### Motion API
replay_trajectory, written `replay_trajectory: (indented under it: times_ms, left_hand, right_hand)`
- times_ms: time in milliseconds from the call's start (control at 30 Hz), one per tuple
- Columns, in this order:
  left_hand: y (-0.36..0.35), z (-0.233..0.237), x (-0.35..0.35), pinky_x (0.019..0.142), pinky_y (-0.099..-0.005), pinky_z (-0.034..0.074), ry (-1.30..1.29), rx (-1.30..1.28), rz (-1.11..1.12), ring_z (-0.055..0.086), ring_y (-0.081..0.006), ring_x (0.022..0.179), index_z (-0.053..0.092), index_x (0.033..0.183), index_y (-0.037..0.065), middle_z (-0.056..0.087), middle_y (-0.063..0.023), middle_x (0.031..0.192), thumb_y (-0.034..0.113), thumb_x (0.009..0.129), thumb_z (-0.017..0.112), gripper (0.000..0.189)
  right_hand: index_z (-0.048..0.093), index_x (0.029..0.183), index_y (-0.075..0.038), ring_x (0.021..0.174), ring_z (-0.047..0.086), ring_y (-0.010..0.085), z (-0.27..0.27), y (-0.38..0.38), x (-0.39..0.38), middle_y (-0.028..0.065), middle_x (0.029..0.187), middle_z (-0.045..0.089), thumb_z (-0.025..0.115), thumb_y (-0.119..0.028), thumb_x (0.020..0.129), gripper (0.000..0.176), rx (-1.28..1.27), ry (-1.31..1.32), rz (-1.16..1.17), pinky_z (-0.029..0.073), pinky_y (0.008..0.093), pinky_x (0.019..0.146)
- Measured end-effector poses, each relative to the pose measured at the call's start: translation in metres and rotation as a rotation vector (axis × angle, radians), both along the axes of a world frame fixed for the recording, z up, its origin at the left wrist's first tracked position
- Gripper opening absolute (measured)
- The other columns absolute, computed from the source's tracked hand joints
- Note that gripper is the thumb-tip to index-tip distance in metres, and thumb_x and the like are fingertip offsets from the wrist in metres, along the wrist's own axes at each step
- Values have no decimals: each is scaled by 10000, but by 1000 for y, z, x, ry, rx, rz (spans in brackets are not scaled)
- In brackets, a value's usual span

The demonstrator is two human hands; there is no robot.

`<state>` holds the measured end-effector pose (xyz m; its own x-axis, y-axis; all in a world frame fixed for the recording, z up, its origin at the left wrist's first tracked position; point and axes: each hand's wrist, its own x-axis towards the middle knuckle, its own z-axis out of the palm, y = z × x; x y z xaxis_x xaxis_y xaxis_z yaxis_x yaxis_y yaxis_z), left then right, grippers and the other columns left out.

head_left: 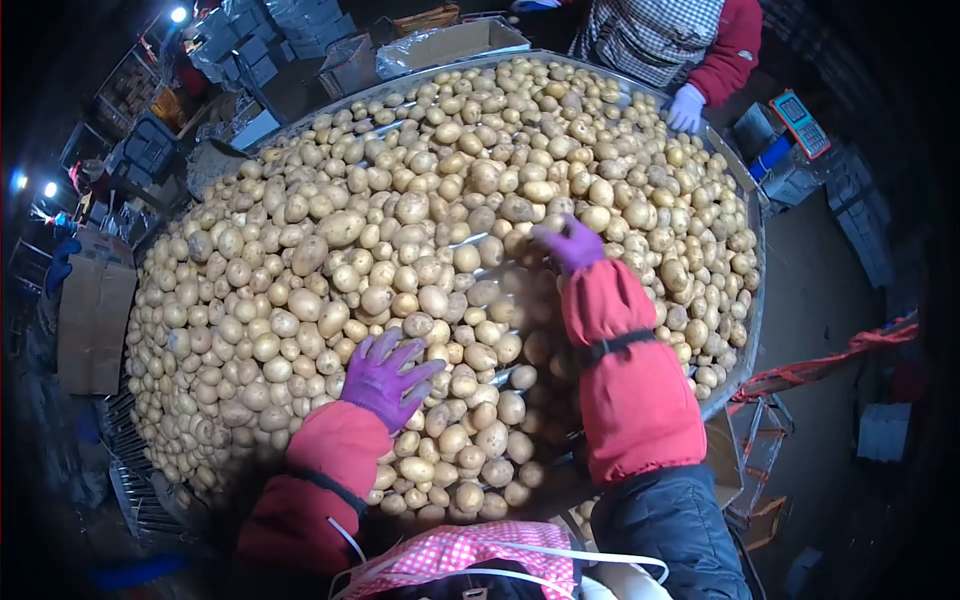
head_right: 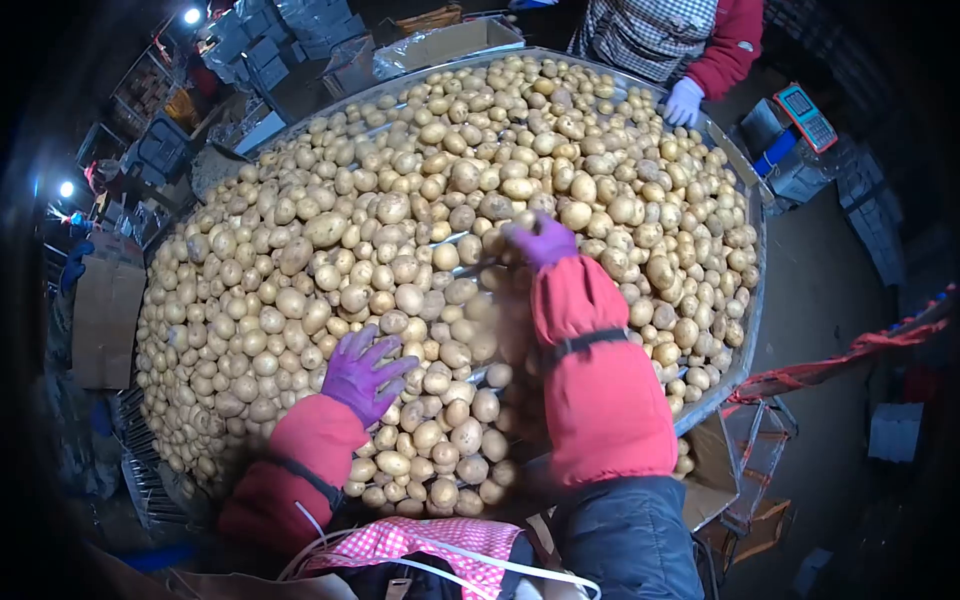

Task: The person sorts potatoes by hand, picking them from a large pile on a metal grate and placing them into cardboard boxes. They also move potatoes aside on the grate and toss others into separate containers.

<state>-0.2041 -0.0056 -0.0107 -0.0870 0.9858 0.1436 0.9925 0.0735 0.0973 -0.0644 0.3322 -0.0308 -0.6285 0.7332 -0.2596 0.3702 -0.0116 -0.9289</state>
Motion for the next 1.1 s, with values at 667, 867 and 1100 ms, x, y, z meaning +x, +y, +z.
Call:
replay_trajectory:
  times_ms: [667, 867, 1100]
  left_hand:
    - [-9, -54, -24, 1133, -501, 329, -28, 126, -229, 434, -397, 1343, 614, 1329, 162, 546, -144, 1398, 157, 898, 610, 431]
    - [-3, -77, -55, 1140, -484, 314, -34, 109, -315, 437, -379, 1342, 591, 1350, 104, 542, -166, 1397, 141, 931, 567, 422]
    - [10, -89, -66, 1146, -467, 299, -125, 108, -326, 467, -337, 1323, 593, 1335, 52, 598, -141, 1347, 133, 934, 514, 417]
  right_hand:
    - [592, 1036, -99, 633, 579, 224, -11, -336, 453, 259, 1100, 636, 543, -425, 969, 336, -699, 1155, -1085, 475, 306, 501]
    - [535, 1000, -127, 595, 531, 187, -43, -563, 575, 176, 963, 637, 536, -505, 955, 381, -582, 900, -1729, 415, 275, 458]
    - [551, 1141, -144, 773, 559, 215, -129, -769, 608, 154, 1085, 617, 547, -472, 954, 377, -707, 847, -2102, 462, 313, 638]
